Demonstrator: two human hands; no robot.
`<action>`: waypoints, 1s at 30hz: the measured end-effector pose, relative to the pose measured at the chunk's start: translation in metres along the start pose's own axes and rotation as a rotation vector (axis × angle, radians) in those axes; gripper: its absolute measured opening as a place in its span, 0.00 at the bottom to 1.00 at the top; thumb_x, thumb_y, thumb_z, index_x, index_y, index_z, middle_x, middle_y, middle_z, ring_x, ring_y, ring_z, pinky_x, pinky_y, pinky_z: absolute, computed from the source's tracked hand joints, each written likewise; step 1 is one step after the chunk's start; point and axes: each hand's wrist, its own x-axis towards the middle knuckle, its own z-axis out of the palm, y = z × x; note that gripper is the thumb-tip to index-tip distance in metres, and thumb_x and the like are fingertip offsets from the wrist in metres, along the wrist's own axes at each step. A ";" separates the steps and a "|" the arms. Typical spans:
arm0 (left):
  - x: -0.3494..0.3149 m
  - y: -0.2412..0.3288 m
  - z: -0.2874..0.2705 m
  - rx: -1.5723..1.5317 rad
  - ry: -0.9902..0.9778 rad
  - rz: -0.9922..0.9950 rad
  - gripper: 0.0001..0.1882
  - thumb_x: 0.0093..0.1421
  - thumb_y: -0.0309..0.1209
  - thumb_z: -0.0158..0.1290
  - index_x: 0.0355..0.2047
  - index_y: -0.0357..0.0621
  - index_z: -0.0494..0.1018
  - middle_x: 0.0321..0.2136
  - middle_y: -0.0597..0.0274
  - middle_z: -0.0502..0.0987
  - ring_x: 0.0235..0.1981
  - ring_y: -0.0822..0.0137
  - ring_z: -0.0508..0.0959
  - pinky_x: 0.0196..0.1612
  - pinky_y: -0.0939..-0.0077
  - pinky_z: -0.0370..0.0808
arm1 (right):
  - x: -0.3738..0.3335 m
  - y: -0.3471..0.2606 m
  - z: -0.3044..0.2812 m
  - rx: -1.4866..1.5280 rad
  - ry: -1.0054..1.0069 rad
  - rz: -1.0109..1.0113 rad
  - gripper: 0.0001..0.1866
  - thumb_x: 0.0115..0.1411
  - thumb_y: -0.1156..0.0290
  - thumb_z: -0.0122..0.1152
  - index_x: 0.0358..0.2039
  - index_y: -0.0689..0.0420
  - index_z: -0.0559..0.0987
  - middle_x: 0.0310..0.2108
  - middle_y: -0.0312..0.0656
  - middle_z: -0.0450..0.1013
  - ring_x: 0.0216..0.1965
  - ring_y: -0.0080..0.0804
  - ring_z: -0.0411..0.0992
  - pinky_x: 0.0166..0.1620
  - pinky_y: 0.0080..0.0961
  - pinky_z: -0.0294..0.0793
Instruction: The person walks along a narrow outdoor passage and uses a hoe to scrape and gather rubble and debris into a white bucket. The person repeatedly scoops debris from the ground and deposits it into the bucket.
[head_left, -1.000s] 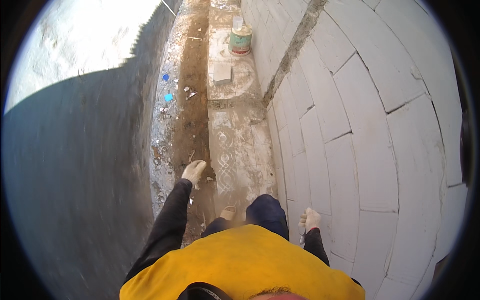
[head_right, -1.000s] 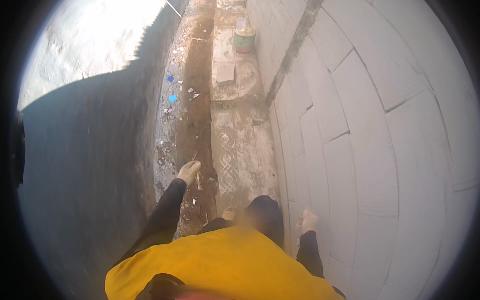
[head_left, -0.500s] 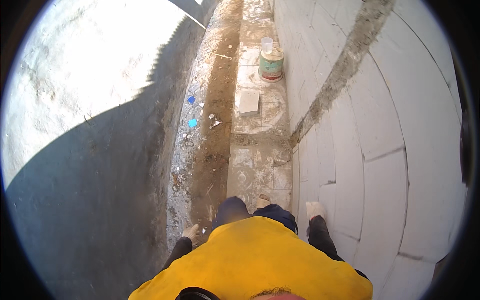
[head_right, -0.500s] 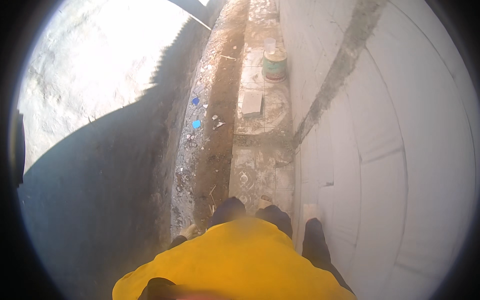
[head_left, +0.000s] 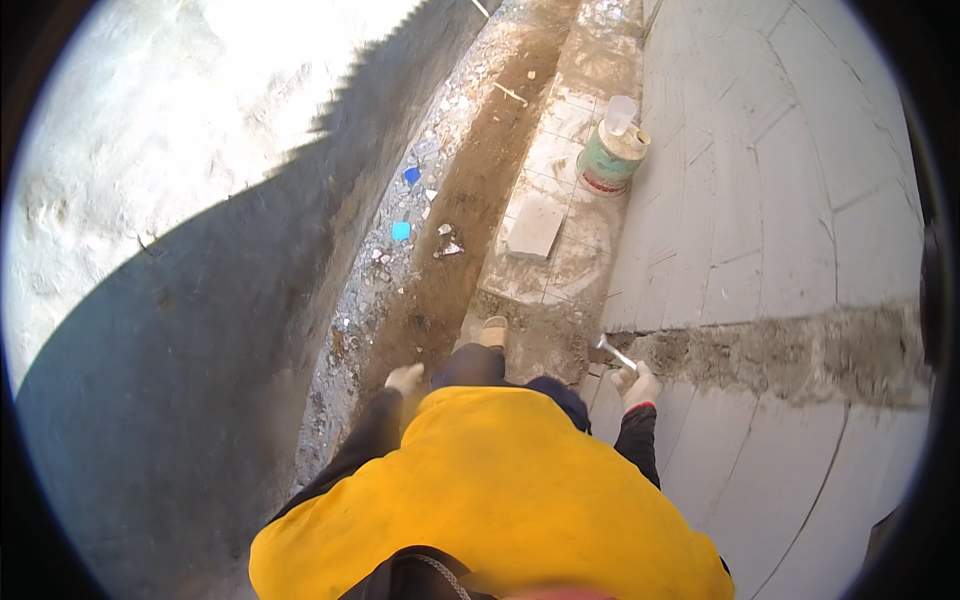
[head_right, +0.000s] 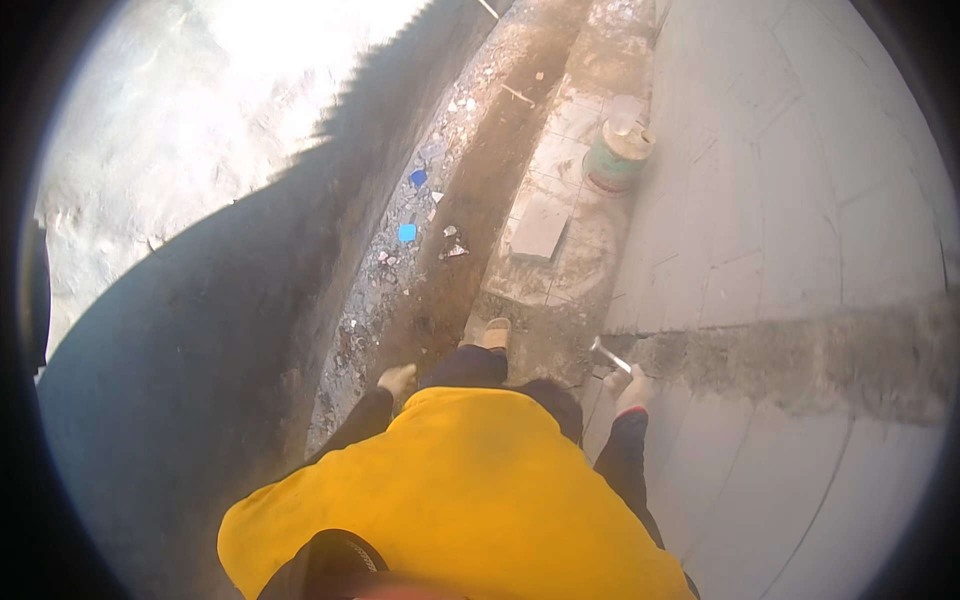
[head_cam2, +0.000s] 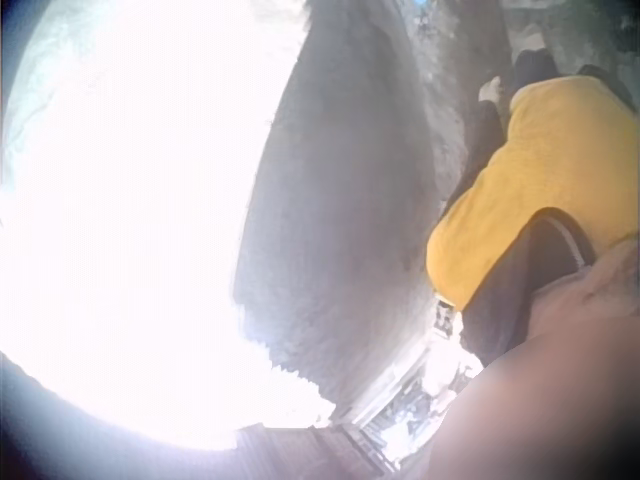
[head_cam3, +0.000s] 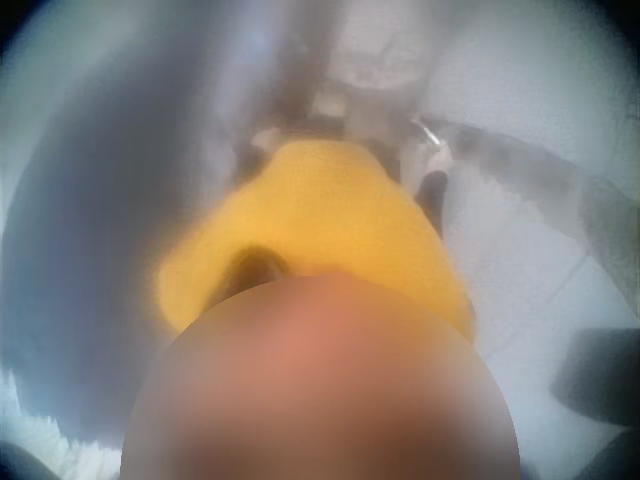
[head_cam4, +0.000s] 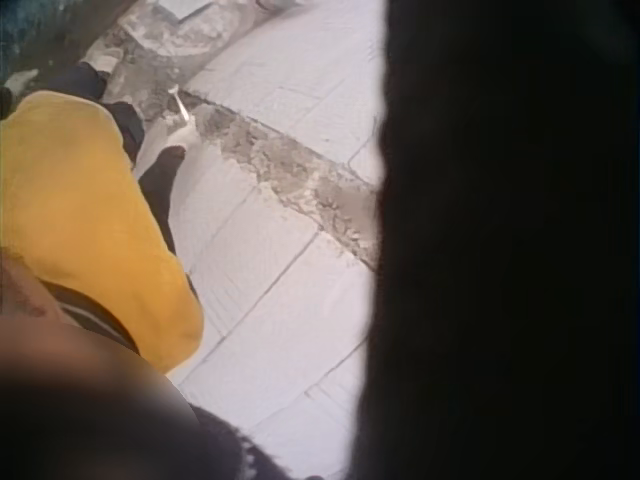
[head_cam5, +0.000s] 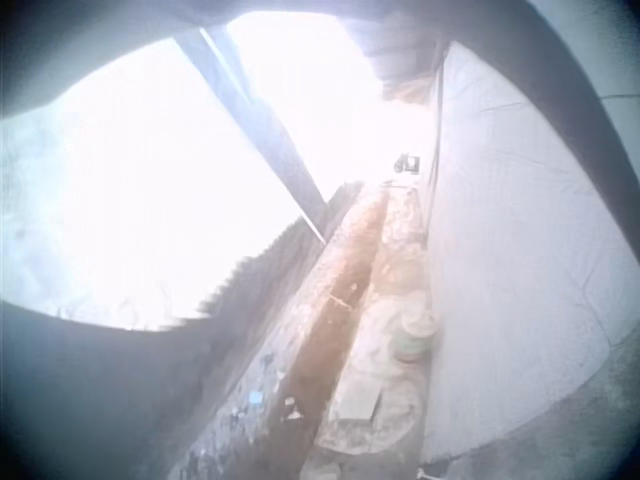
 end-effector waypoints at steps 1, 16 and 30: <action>0.017 0.032 -0.011 -0.139 0.043 -0.027 0.23 0.68 0.50 0.57 0.45 0.40 0.80 0.35 0.53 0.85 0.35 0.52 0.84 0.40 0.52 0.78 | 0.009 -0.011 0.013 0.152 -0.016 0.049 0.14 0.76 0.61 0.58 0.46 0.60 0.80 0.34 0.42 0.81 0.27 0.38 0.81 0.29 0.38 0.88; 0.116 0.234 -0.070 -0.431 0.389 -0.235 0.25 0.70 0.53 0.57 0.47 0.41 0.78 0.33 0.65 0.79 0.33 0.62 0.79 0.34 0.62 0.75 | 0.307 -0.204 0.307 0.210 -0.312 0.261 0.20 0.76 0.74 0.50 0.65 0.67 0.67 0.58 0.55 0.75 0.54 0.47 0.78 0.53 0.45 0.88; 0.054 0.483 0.047 -0.429 0.184 -0.679 0.31 0.71 0.42 0.58 0.67 0.33 0.72 0.47 0.61 0.82 0.45 0.69 0.80 0.48 0.72 0.78 | 0.665 -0.213 0.504 -0.128 -0.345 -0.068 0.19 0.73 0.73 0.51 0.62 0.66 0.71 0.58 0.56 0.74 0.57 0.52 0.76 0.54 0.55 0.86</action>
